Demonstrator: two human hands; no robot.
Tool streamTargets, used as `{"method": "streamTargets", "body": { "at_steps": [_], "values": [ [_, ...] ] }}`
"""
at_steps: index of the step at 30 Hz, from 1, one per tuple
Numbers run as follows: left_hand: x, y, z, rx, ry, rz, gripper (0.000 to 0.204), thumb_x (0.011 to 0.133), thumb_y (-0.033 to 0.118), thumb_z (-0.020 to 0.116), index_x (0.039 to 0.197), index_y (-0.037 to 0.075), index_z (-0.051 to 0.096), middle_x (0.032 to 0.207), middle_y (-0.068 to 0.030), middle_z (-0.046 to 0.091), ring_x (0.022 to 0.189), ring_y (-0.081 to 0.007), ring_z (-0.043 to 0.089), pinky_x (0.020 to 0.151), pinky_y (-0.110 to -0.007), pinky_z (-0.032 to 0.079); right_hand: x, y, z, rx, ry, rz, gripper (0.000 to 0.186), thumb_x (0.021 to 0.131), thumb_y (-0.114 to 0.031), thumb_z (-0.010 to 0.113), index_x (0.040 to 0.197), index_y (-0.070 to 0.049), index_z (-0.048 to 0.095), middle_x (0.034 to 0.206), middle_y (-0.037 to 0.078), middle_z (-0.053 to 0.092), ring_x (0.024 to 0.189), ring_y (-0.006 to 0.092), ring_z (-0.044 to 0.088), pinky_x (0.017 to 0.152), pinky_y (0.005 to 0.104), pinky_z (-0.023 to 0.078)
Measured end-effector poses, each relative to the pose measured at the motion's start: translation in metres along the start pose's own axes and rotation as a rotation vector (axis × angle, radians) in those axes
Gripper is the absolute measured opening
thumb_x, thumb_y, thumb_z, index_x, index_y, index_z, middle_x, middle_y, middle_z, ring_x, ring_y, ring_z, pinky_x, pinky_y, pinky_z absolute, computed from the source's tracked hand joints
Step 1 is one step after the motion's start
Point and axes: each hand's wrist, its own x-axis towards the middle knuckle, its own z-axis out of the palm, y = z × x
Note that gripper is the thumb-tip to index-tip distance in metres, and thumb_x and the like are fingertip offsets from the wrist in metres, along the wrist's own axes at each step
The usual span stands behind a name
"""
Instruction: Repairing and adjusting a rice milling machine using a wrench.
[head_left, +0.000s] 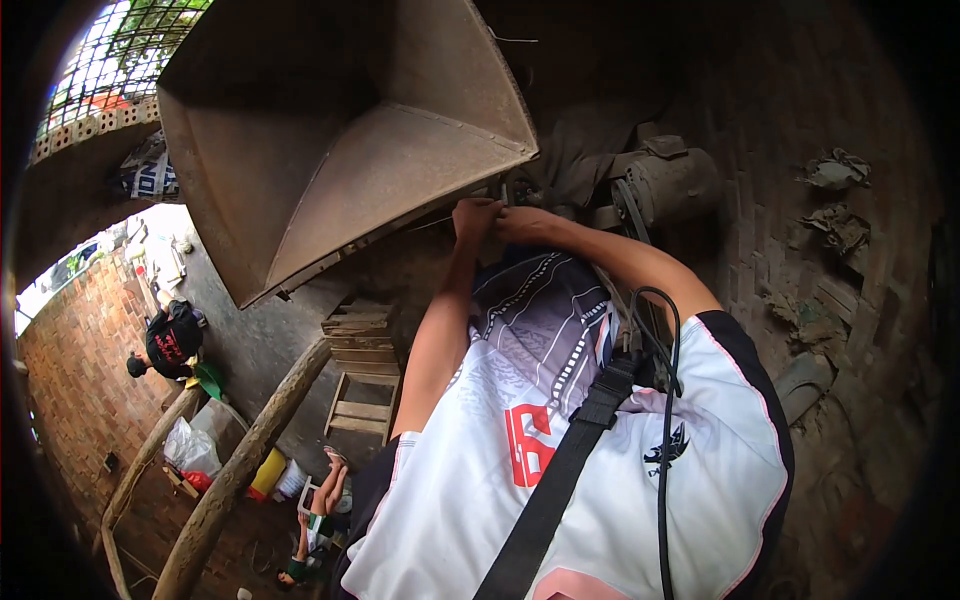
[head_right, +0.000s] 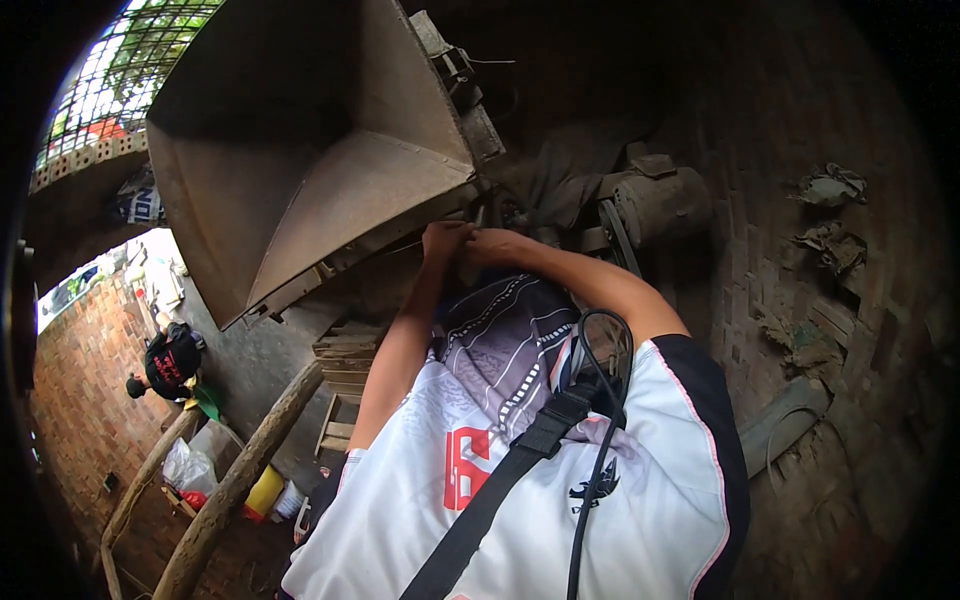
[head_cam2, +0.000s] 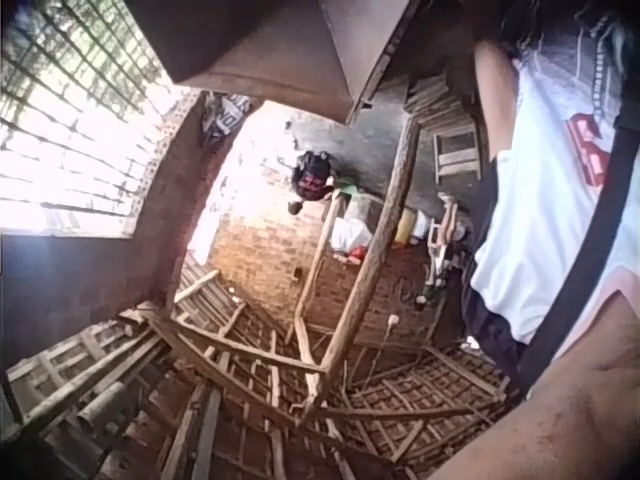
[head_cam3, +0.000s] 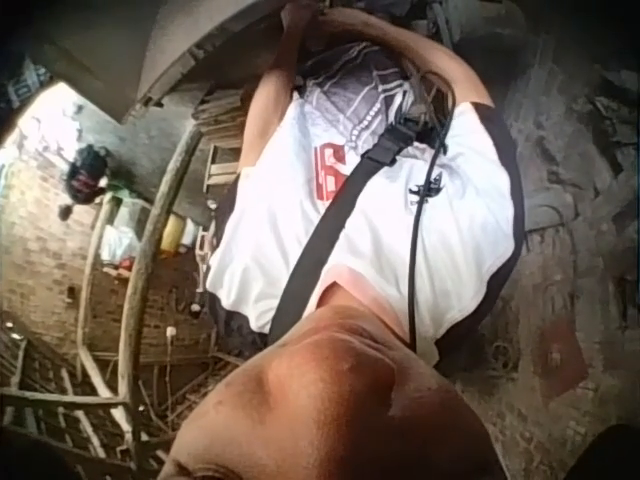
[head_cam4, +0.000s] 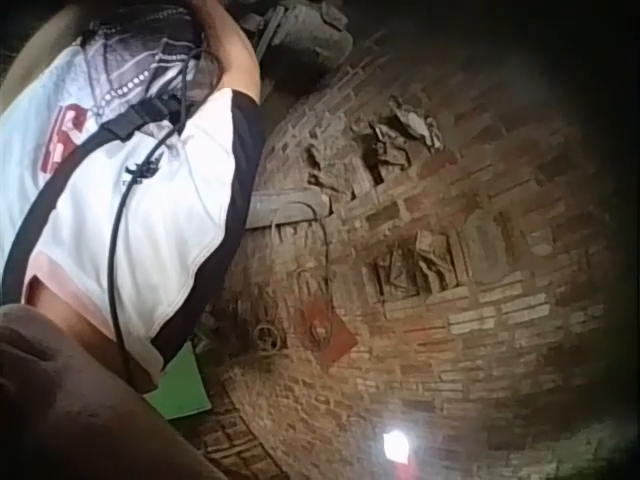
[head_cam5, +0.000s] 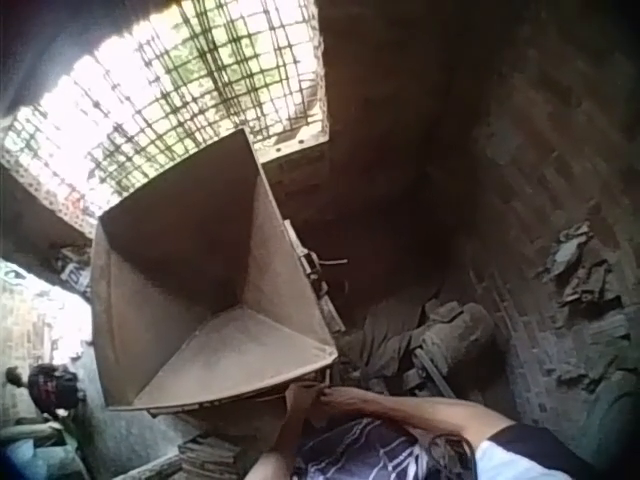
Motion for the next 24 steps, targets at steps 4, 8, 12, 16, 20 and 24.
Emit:
{"method": "streamTargets", "body": {
  "at_steps": [4,8,12,16,20,24],
  "values": [
    [0.033,-0.015,0.028,-0.192,-0.019,-0.111,0.027,0.073,0.037,0.069,0.081,0.011,0.072,0.075,-0.0068,0.067,0.068,-0.0181,0.065,0.064,-0.033,0.051,-0.027,0.009,-0.045,-0.216,-0.052,-0.117,0.012,0.073,-0.015,0.053,0.075,-0.006,0.06,0.093,0.009,0.057,0.095,0.0237,0.051,0.083,0.0323,0.044],
    [0.044,-0.02,0.038,0.178,0.006,0.131,0.025,0.086,0.03,0.06,0.076,0.007,0.067,0.064,-0.0042,0.061,0.058,-0.0123,0.058,0.051,-0.029,0.046,-0.03,0.001,-0.088,-0.128,-0.157,-0.004,0.017,0.069,-0.012,0.055,0.081,-0.002,0.062,0.11,0.011,0.056,0.103,0.0254,0.049,0.09,0.033,0.041],
    [0.038,0.004,0.032,-0.807,-0.17,-0.3,0.028,0.089,0.028,0.057,0.078,0.004,0.064,0.074,-0.0045,0.063,0.063,-0.0121,0.058,0.055,-0.023,0.05,-0.037,-0.007,-0.121,-0.073,-0.013,0.114,0.022,0.067,-0.011,0.058,0.085,-0.003,0.065,0.126,0.015,0.048,0.115,0.0296,0.045,0.094,0.0348,0.039],
    [0.029,0.021,0.027,-1.138,-0.139,-0.44,0.022,0.086,0.024,0.062,0.085,0.002,0.063,0.077,-0.0063,0.062,0.066,-0.0156,0.06,0.059,-0.026,0.055,-0.058,-0.008,-0.126,-0.223,0.13,0.324,0.034,0.067,-0.01,0.061,0.101,-0.007,0.064,0.137,0.016,0.036,0.124,0.032,0.038,0.098,0.0378,0.037],
    [0.031,0.023,0.026,-1.141,-0.055,-0.448,0.02,0.086,0.015,0.061,0.089,-0.004,0.061,0.082,-0.0132,0.06,0.068,-0.02,0.061,0.062,-0.03,0.056,-0.06,-0.001,-0.131,-0.112,0.028,0.416,0.037,0.071,-0.005,0.061,0.107,-0.01,0.063,0.136,0.016,0.037,0.124,0.0327,0.037,0.1,0.0392,0.036],
    [0.034,0.016,0.024,-1.312,-0.064,-0.492,0.019,0.086,0.014,0.06,0.087,-0.004,0.06,0.08,-0.0143,0.06,0.068,-0.021,0.061,0.064,-0.032,0.057,-0.047,-0.023,-0.14,0.332,0.406,0.671,0.032,0.077,-0.002,0.058,0.109,-0.008,0.061,0.125,0.017,0.048,0.106,0.0288,0.054,0.086,0.0353,0.046]
  ]
}}
